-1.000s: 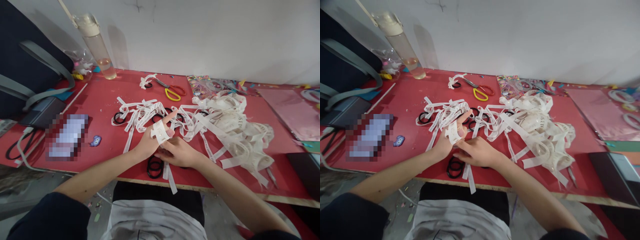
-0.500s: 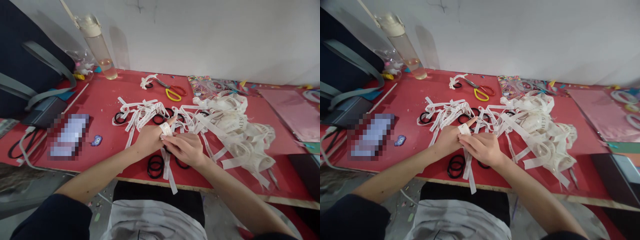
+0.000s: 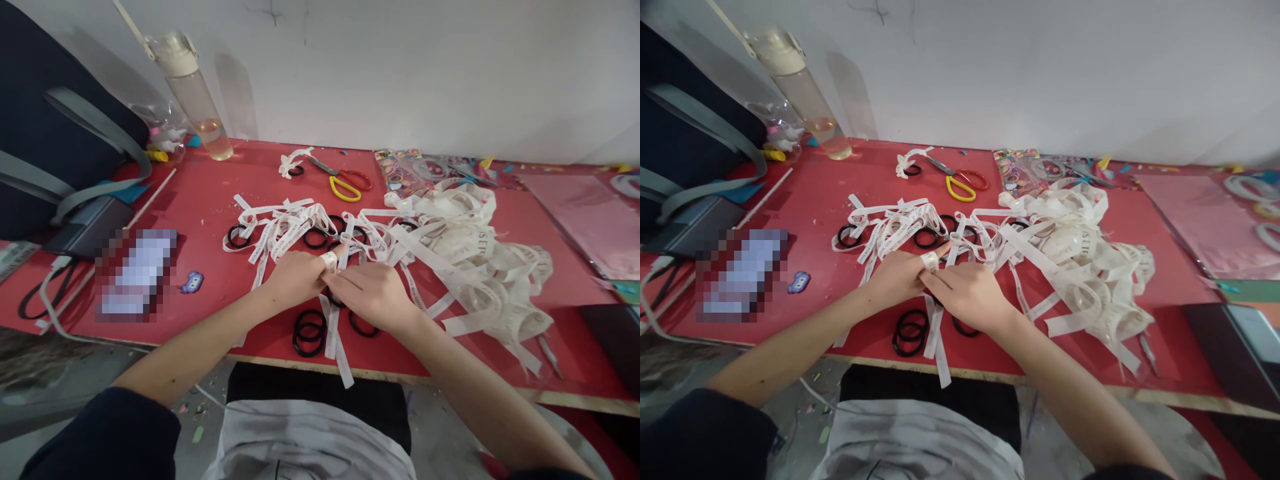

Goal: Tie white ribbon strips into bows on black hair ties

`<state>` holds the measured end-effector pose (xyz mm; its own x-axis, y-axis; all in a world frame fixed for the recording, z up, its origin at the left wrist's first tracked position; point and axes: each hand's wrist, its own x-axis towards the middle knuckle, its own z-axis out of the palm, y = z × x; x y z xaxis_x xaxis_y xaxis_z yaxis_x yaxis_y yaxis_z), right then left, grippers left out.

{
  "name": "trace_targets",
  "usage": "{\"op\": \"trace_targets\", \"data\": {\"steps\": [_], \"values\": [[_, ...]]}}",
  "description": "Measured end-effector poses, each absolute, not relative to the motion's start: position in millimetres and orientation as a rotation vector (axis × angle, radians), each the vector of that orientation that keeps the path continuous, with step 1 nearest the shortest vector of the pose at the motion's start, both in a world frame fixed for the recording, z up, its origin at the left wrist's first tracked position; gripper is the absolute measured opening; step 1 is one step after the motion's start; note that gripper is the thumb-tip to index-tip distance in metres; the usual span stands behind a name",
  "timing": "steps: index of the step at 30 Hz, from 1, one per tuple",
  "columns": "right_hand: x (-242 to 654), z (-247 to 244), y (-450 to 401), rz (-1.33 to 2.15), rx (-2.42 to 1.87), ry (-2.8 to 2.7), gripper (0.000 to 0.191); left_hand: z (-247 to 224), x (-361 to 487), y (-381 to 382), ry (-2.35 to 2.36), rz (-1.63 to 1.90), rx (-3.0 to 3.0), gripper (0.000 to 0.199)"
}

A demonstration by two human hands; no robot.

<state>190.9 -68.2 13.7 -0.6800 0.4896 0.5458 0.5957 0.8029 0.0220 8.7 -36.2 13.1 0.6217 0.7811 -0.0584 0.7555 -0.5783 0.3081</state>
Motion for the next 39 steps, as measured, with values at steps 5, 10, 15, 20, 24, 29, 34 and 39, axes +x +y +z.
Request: {"op": "trace_targets", "data": {"steps": [5,10,15,20,24,29,34,39], "values": [[184,8,-71,-0.179,-0.872,-2.377,0.019,18,10,-37,1.148,0.160,2.490,0.060],[185,3,-70,0.280,-0.925,-2.143,0.011,21,9,-36,1.077,0.292,2.295,0.055],[189,5,-68,0.563,-0.805,-2.189,0.013,20,5,-33,1.006,0.338,2.202,0.054],[190,1,-65,0.396,-0.832,-2.155,0.014,16,4,-32,1.013,0.361,2.208,0.035],[190,3,-64,0.511,-0.766,-1.990,0.015,14,6,-32,1.033,0.318,2.250,0.020],[185,4,-69,1.160,-0.728,-1.663,0.013,18,5,-32,0.950,0.292,2.155,0.023],[184,3,-68,1.459,-0.675,-1.329,0.017,16,5,-30,0.911,0.310,2.253,0.023],[186,5,-64,1.435,-0.686,-1.260,0.026,15,5,-29,0.808,0.298,2.280,0.029]]}}
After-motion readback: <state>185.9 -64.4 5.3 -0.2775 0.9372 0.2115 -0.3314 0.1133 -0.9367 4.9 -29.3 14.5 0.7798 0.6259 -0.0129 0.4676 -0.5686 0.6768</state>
